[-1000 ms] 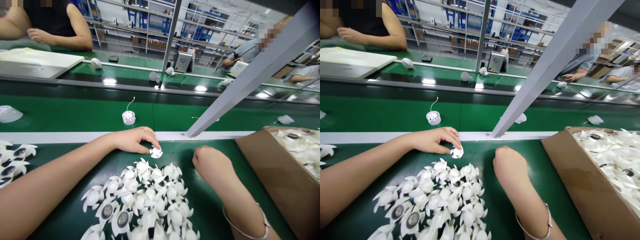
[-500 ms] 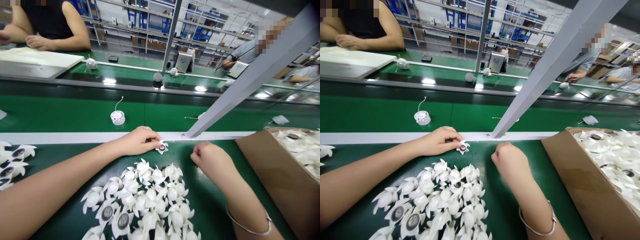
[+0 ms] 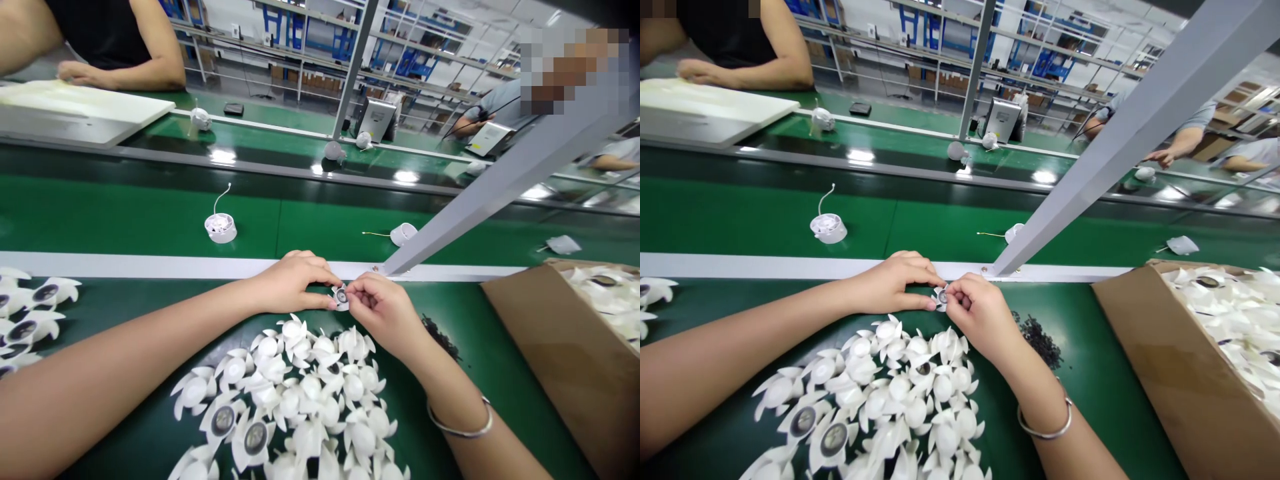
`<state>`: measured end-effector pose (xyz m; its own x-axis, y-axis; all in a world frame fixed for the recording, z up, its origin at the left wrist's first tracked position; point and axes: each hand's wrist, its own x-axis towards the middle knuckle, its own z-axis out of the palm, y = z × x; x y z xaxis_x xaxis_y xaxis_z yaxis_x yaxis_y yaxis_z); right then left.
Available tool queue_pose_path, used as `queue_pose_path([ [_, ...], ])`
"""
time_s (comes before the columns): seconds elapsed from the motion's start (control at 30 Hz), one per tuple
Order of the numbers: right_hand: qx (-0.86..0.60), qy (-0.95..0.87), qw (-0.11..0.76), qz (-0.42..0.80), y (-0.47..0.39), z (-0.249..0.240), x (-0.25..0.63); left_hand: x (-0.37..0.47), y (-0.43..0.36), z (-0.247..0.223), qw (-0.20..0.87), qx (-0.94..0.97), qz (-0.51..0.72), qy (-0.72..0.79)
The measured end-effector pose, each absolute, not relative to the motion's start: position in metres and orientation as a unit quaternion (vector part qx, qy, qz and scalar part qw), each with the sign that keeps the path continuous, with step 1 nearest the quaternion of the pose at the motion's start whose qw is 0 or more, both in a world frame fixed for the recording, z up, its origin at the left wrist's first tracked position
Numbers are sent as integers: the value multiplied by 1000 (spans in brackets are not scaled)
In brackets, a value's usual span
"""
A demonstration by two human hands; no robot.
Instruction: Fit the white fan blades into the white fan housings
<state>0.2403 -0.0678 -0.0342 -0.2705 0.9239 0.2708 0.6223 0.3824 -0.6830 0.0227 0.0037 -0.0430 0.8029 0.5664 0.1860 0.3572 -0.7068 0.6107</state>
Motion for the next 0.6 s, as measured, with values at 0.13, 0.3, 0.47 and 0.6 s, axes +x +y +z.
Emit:
queue_pose_path([
  [0.13, -503, -779, 315, 202, -68, -37, 239, 24, 3, -43, 282, 906, 180, 258],
  [0.3, -507, -782, 293, 211, -68, -35, 239, 26, 2, -42, 270, 905, 179, 277],
  [0.47, -505, -787, 277, 223, -68, -31, 240, 27, 2, -42, 269, 903, 188, 277],
  [0.6, -503, -793, 256, 228, -68, -28, 241, 28, 2, -42, 270, 903, 189, 277],
])
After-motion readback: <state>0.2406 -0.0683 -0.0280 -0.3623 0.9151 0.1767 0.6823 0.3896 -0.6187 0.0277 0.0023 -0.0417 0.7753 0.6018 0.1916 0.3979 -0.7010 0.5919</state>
